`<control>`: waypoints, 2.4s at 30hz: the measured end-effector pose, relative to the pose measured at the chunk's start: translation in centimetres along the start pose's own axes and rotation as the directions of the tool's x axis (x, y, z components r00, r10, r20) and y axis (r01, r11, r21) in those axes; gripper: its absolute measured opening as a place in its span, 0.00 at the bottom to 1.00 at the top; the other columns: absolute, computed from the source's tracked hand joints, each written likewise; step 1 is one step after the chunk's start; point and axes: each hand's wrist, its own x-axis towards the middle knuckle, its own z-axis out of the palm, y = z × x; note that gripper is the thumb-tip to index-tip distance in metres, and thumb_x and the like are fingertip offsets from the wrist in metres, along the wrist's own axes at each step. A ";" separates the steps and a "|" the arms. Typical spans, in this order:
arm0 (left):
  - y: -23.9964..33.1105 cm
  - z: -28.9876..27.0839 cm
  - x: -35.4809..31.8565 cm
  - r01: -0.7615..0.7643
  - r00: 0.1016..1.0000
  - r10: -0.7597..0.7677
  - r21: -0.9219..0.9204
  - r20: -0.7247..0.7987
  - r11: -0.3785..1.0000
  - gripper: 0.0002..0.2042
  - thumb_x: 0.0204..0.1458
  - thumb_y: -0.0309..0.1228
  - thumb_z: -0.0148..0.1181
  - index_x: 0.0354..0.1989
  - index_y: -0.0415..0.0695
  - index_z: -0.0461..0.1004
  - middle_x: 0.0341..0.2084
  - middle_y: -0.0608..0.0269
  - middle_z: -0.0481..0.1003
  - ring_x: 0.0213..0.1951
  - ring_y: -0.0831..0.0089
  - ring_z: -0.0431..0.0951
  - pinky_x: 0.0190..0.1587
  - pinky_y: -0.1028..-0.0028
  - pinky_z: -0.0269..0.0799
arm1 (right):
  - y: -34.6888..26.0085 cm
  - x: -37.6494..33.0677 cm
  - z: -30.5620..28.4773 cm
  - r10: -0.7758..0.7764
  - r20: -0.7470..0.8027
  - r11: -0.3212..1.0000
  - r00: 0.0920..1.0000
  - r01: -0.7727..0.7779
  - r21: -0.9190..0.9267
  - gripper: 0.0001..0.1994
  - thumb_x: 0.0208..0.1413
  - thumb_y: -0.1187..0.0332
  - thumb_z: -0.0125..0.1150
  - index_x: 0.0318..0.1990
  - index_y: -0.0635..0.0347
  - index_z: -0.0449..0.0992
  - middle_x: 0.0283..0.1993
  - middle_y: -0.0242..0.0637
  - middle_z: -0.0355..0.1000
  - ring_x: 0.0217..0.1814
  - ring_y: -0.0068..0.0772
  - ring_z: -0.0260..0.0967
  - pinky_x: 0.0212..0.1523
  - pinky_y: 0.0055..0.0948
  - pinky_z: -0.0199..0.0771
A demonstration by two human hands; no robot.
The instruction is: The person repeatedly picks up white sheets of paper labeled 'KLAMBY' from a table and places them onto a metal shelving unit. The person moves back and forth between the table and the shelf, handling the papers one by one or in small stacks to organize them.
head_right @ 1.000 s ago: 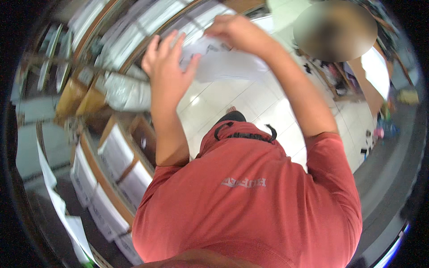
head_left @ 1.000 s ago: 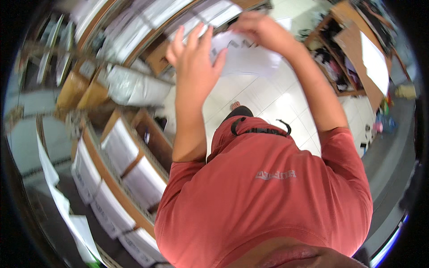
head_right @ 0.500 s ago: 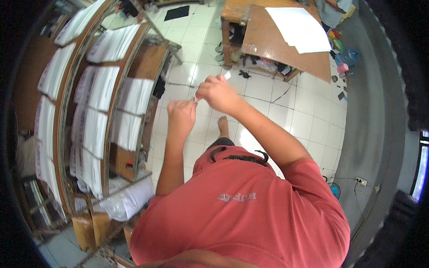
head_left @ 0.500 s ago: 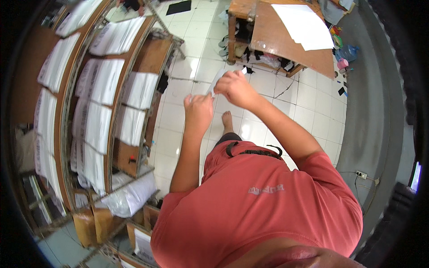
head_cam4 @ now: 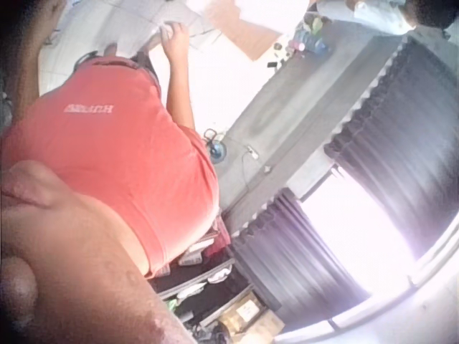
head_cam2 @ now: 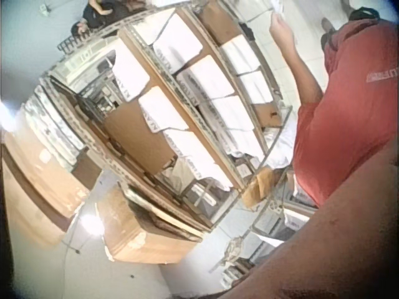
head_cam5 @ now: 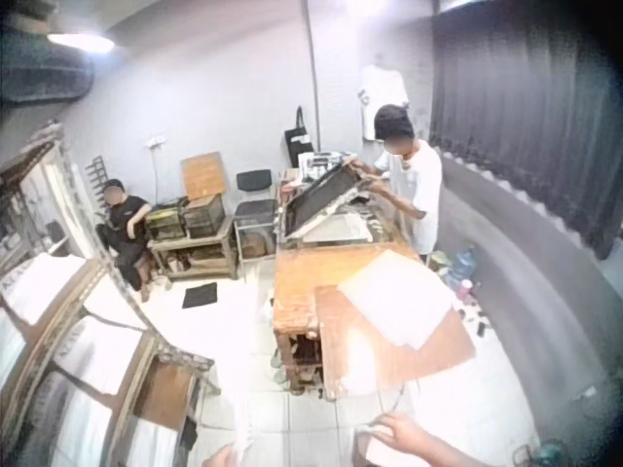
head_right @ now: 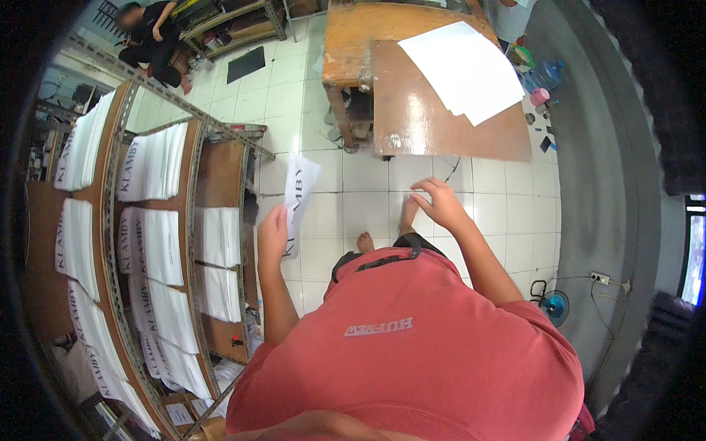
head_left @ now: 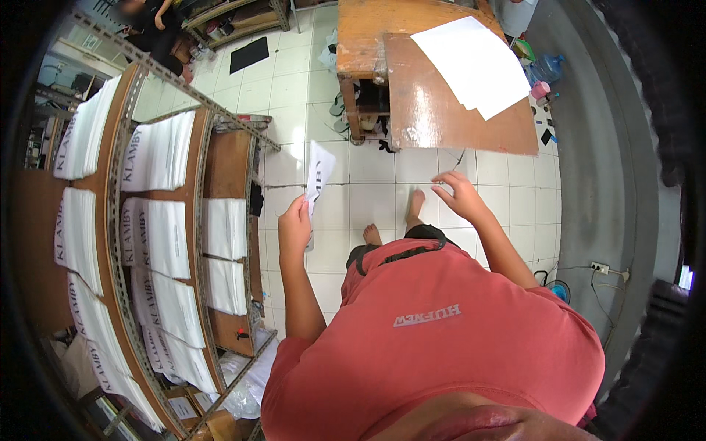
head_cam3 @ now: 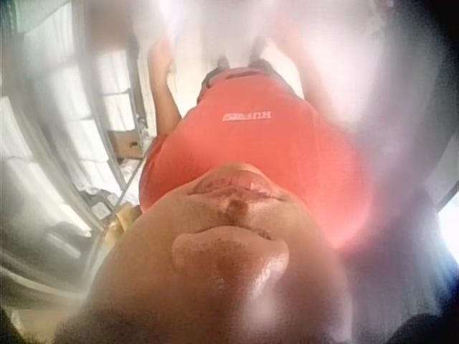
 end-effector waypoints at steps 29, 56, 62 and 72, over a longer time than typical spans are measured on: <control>10.8 4.9 8.6 0.391 0.625 -0.725 -0.687 -0.289 0.612 0.16 0.62 0.31 0.54 0.50 0.29 0.72 0.42 0.60 0.77 0.43 0.77 0.76 0.50 0.78 0.70 | 13.3 46.5 -16.4 -0.155 -0.344 0.946 0.926 0.240 0.219 0.14 0.60 0.60 0.59 0.42 0.61 0.80 0.42 0.47 0.77 0.42 0.43 0.76 0.44 0.34 0.75; 7.1 9.2 6.9 0.152 0.405 -0.795 -0.824 -0.452 0.546 0.14 0.61 0.39 0.55 0.43 0.41 0.78 0.31 0.73 0.76 0.31 0.83 0.72 0.34 0.78 0.70 | 43.0 70.8 0.5 -0.305 0.063 0.866 0.950 0.304 -0.396 0.19 0.63 0.58 0.46 0.46 0.65 0.77 0.38 0.45 0.78 0.34 0.42 0.75 0.31 0.39 0.75; 7.4 16.4 -2.2 -0.170 0.118 -0.858 -0.861 -0.501 0.479 0.12 0.60 0.35 0.57 0.43 0.38 0.77 0.31 0.67 0.77 0.32 0.80 0.76 0.35 0.74 0.74 | 34.2 66.4 0.5 -0.516 0.136 0.789 0.846 0.531 -0.309 0.14 0.53 0.61 0.59 0.37 0.63 0.81 0.33 0.47 0.79 0.32 0.47 0.77 0.33 0.43 0.75; 12.6 23.6 -28.6 -0.465 -0.193 -0.889 -0.760 -0.415 0.455 0.16 0.53 0.32 0.53 0.49 0.42 0.72 0.33 0.66 0.75 0.29 0.78 0.75 0.27 0.78 0.67 | 3.8 31.5 6.1 -0.731 0.536 0.548 0.423 0.832 0.090 0.12 0.55 0.67 0.62 0.41 0.67 0.73 0.35 0.47 0.75 0.36 0.41 0.73 0.40 0.35 0.73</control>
